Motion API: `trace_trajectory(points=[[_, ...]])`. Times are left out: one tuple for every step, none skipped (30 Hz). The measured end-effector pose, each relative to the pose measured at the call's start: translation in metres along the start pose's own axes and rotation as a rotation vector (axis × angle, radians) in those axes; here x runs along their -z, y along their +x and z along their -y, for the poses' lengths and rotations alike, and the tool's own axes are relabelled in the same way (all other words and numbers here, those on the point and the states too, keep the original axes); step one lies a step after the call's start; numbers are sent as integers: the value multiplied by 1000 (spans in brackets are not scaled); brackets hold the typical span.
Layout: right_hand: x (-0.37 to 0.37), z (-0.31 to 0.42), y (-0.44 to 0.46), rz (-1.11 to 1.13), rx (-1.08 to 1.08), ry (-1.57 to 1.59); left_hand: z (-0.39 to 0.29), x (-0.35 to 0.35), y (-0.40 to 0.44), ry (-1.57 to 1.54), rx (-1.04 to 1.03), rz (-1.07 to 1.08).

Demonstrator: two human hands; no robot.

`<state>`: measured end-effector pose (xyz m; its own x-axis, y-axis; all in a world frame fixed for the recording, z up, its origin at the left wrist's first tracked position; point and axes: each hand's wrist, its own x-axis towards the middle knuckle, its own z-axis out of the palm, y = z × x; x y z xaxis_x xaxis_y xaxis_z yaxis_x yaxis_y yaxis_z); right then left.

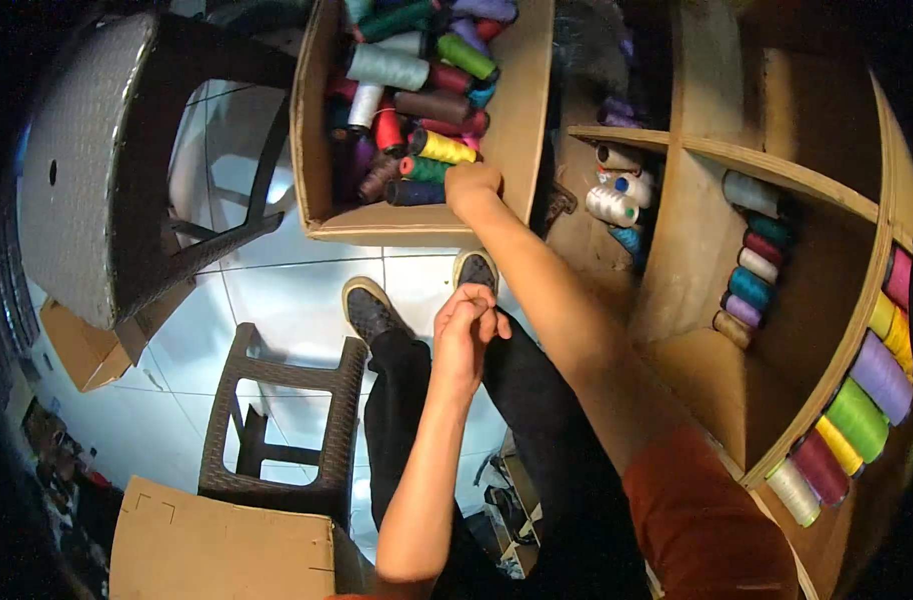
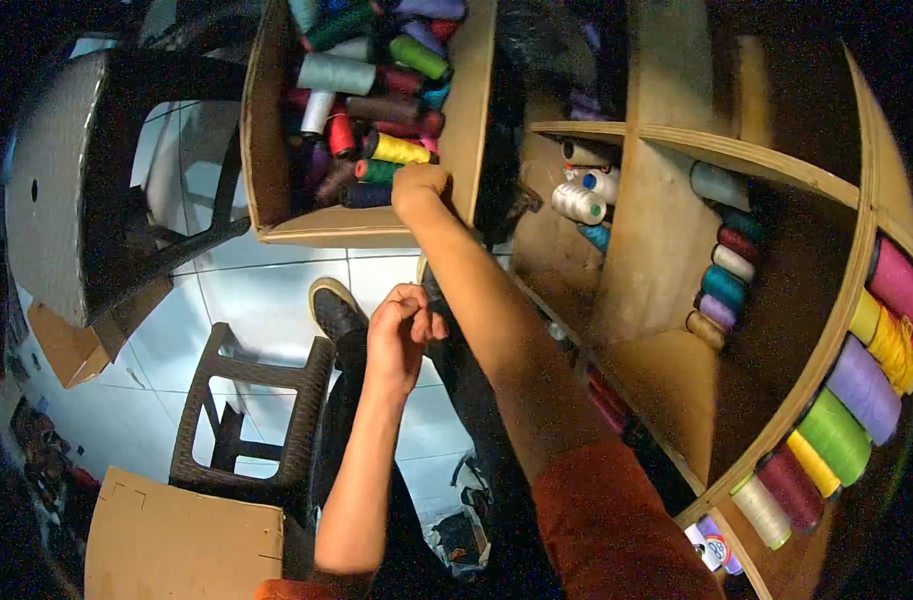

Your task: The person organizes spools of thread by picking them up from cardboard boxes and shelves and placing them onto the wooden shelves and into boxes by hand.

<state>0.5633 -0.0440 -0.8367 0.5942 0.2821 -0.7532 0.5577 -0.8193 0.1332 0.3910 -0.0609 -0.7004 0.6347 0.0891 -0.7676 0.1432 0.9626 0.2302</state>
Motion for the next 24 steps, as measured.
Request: trace_trajectory(points=[[3,1,-3,-35,-15,32,-2,-2,0,-34,-22,-27],[4,-2,-9,-62,-34,64,-5,-2,-1,-69,-38,-57],[16,-11,-22,-51,-25,141,-1,11,2,-37,-69,5],[44,-23,-41,-47,-13,210,-6,10,-1,-70,-63,-60],[76,-34,-67,33,41,277,-13,4,-1,-108,-64,-118],[94,-44,-95,113,92,342,-19,0,0,-144,-64,-174],[91,-52,-120,139,186,631,-23,1,-1,-141,-87,-135],[88,-55,-144,161,276,922,-30,-3,-2,-224,-117,-114],[74,-52,-160,51,449,843,-32,-2,-1,-149,-140,-122],[70,-44,-168,-63,617,759,-35,1,0,-72,-162,-129],[76,-44,-170,187,471,871,-37,6,-1,0,-168,-152],[60,-48,-148,158,407,1036,-37,10,-1,-5,-162,-212],[50,-44,-122,-63,329,1016,-36,13,0,-8,-154,-273],[43,-35,-96,-284,245,988,-35,16,0,-11,-144,-332],[36,-22,-71,-331,375,924,-35,19,0,6,-110,-340],[27,-7,-47,-379,503,857,-36,19,-1,-2,-108,-324],[1,10,-18,-426,606,626,-37,18,-2,-9,-107,-305],[-18,22,3,-469,701,390,-38,17,-2,-17,-107,-284],[-12,29,5,-411,651,278,-37,15,-2,-16,-123,-277],[-7,36,8,-354,602,169,-38,15,-2,-11,-139,-273],[-6,41,9,-290,550,64,-38,16,-3,-7,-152,-272],[-4,39,8,-344,552,92,-38,18,-5,-37,-161,-281],[-1,31,5,-278,591,201,-36,19,-5,-70,-169,-284],[14,21,-2,-219,627,306,-35,20,-3,-104,-180,-280]])
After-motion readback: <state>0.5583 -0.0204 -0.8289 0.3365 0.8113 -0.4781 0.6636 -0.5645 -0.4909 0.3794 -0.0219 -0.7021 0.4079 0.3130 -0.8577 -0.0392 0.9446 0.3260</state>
